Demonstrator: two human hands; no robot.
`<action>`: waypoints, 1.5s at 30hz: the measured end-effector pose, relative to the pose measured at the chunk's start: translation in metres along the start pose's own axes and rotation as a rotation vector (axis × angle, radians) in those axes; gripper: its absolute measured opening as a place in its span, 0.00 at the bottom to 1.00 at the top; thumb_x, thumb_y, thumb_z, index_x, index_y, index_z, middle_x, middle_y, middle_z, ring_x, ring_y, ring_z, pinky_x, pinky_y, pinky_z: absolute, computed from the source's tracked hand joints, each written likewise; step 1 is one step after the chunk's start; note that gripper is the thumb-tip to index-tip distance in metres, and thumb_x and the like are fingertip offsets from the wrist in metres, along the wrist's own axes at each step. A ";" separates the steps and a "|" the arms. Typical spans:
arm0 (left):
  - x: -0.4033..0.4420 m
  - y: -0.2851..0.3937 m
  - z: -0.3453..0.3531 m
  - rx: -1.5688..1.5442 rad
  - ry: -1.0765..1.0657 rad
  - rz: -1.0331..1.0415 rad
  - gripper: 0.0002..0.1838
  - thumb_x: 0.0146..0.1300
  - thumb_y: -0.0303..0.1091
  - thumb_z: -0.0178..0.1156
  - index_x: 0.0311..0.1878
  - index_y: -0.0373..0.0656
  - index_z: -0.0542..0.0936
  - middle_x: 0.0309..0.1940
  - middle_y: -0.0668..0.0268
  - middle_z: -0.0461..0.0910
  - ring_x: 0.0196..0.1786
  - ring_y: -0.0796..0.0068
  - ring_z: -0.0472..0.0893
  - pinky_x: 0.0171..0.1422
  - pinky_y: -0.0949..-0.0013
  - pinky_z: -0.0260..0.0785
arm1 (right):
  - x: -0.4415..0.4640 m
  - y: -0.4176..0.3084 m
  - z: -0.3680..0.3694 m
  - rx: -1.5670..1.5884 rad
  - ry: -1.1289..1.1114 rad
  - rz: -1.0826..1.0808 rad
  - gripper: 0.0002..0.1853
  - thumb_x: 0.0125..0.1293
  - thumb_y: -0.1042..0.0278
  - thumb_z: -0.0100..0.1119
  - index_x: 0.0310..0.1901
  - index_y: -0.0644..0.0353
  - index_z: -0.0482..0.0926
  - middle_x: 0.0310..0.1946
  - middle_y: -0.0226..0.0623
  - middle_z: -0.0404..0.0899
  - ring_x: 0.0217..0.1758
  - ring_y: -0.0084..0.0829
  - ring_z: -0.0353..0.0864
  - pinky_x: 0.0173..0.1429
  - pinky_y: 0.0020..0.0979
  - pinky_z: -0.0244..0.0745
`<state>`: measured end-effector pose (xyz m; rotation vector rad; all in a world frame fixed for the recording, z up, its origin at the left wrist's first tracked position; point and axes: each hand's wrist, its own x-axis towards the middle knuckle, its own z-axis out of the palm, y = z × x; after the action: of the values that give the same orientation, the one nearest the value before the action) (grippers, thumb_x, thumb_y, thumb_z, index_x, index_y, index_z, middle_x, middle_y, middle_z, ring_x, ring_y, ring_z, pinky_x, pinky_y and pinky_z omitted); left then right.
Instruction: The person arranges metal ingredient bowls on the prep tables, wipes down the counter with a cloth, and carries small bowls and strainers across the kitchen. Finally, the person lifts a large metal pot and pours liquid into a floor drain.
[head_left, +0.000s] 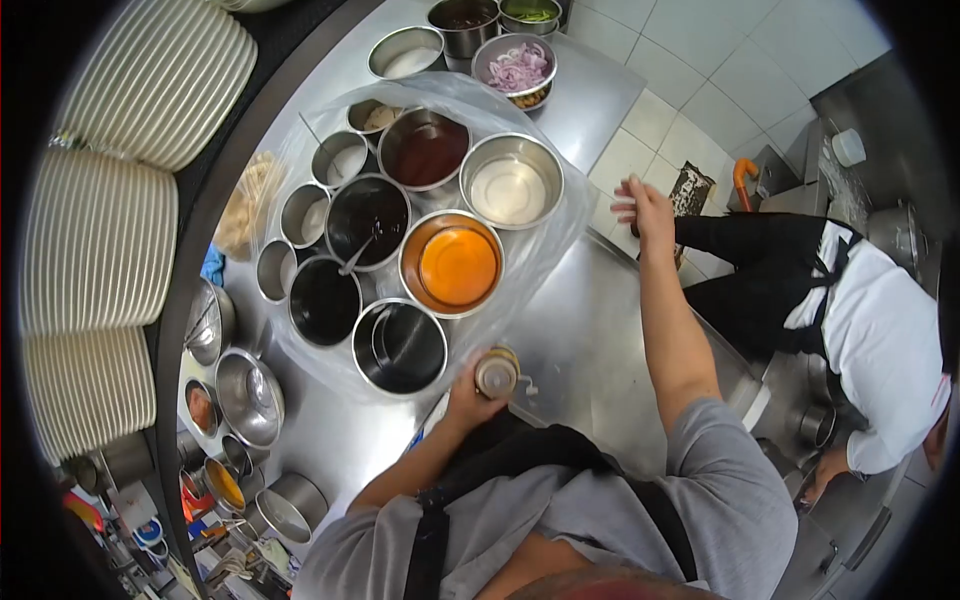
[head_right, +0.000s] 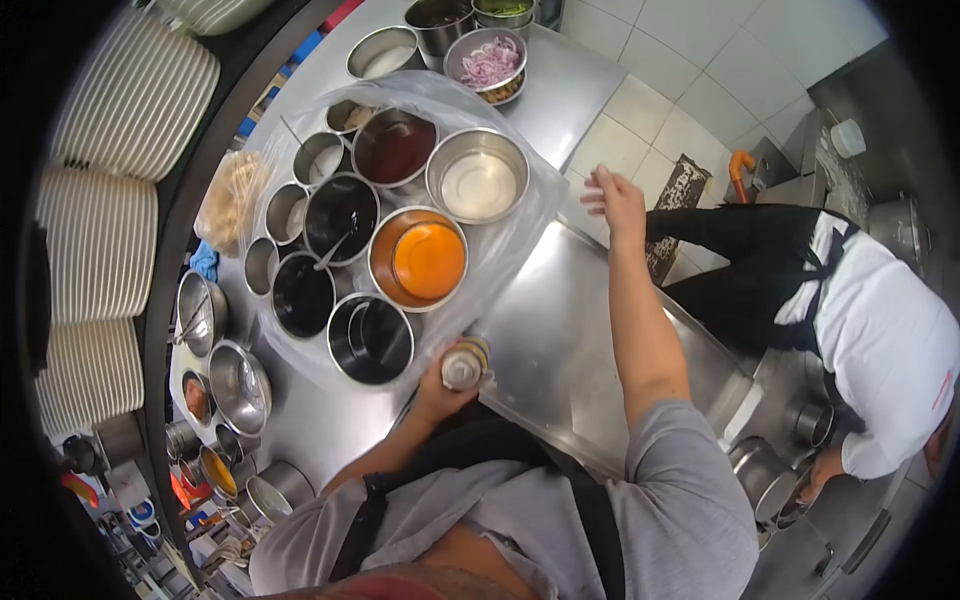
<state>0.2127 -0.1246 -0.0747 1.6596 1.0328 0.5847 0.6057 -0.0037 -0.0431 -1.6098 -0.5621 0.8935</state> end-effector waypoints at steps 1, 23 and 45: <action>0.000 0.003 0.003 0.049 0.059 0.074 0.38 0.44 0.33 0.73 0.59 0.37 0.66 0.50 0.55 0.77 0.55 0.61 0.77 0.59 0.62 0.68 | -0.025 0.011 -0.012 -0.003 0.000 0.016 0.23 0.65 0.50 0.54 0.44 0.68 0.78 0.37 0.42 0.81 0.29 0.30 0.82 0.28 0.26 0.73; 0.368 0.213 0.047 -0.061 0.101 0.601 0.40 0.33 0.39 0.75 0.53 0.39 0.68 0.49 0.55 0.76 0.52 0.62 0.77 0.57 0.62 0.68 | -0.359 0.138 -0.142 -0.079 0.300 0.333 0.17 0.66 0.58 0.55 0.41 0.67 0.80 0.30 0.38 0.81 0.25 0.29 0.81 0.24 0.26 0.73; 0.395 0.177 0.055 0.226 0.111 0.581 0.43 0.41 0.38 0.75 0.60 0.31 0.65 0.52 0.55 0.73 0.52 0.60 0.74 0.59 0.64 0.66 | -0.595 0.204 -0.135 -0.090 0.843 0.679 0.18 0.64 0.55 0.56 0.34 0.65 0.81 0.19 0.34 0.78 0.20 0.22 0.78 0.23 0.26 0.71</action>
<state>0.5176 0.1704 0.0276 2.1659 0.7011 0.9730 0.3374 -0.5871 -0.0849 -2.0988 0.5711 0.5613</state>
